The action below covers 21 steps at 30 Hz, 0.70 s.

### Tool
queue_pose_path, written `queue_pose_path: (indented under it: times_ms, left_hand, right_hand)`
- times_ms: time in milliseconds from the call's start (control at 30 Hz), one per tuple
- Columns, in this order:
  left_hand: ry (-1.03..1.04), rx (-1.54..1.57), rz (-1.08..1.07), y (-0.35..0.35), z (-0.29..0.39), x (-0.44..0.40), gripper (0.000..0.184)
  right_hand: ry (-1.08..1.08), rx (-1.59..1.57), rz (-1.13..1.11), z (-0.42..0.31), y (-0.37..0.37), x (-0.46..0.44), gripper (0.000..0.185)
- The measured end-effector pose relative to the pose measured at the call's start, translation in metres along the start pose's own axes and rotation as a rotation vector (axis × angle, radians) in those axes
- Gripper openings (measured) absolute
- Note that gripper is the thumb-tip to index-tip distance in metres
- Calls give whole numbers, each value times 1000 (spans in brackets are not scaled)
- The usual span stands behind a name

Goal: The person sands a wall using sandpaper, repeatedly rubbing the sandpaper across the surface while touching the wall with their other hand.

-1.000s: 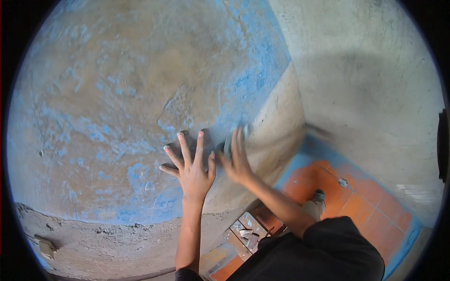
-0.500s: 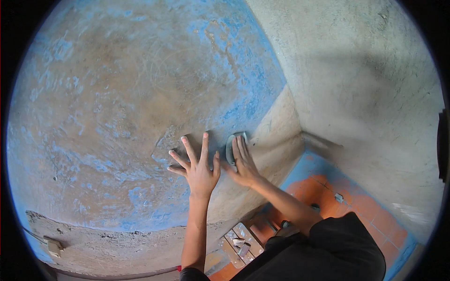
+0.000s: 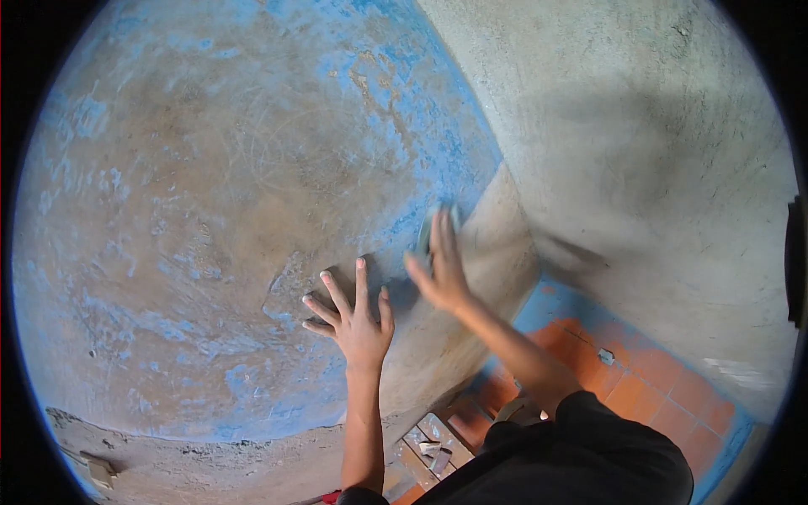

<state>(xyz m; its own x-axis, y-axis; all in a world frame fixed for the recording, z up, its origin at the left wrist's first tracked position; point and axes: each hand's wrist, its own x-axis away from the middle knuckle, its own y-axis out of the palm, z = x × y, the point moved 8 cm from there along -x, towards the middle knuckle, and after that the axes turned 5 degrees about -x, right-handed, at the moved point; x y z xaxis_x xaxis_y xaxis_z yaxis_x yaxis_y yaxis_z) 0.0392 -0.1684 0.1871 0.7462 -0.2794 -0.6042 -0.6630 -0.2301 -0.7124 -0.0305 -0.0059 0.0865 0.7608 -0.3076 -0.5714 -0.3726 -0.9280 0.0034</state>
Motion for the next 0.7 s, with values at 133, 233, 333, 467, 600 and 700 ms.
queue_pose_path:
  times_ms: [133, 233, 333, 467, 600, 700]
  left_hand:
    - [5, -23, 2, -1, 2, 1, 63]
    - [3, 10, 36, -1, 2, 1, 62]
    - [1, 36, 84, -3, 1, 1, 57]
    - [4, 51, 72, -4, 2, 4, 58]
    - [15, 69, 119, -6, 3, 2, 58]
    - [23, 86, 125, -9, 1, 4, 57]
  right_hand:
    - [117, -151, 115, 6, -19, -36, 98]
    - [29, -25, -1, -8, 19, 42, 96]
    - [-37, 56, -9, -8, 24, 39, 95]
    - [111, -100, 169, -2, -30, -56, 89]
    - [-46, -19, 159, -27, -9, -36, 71]
    - [-278, 140, 35, -58, 20, -4, 63]
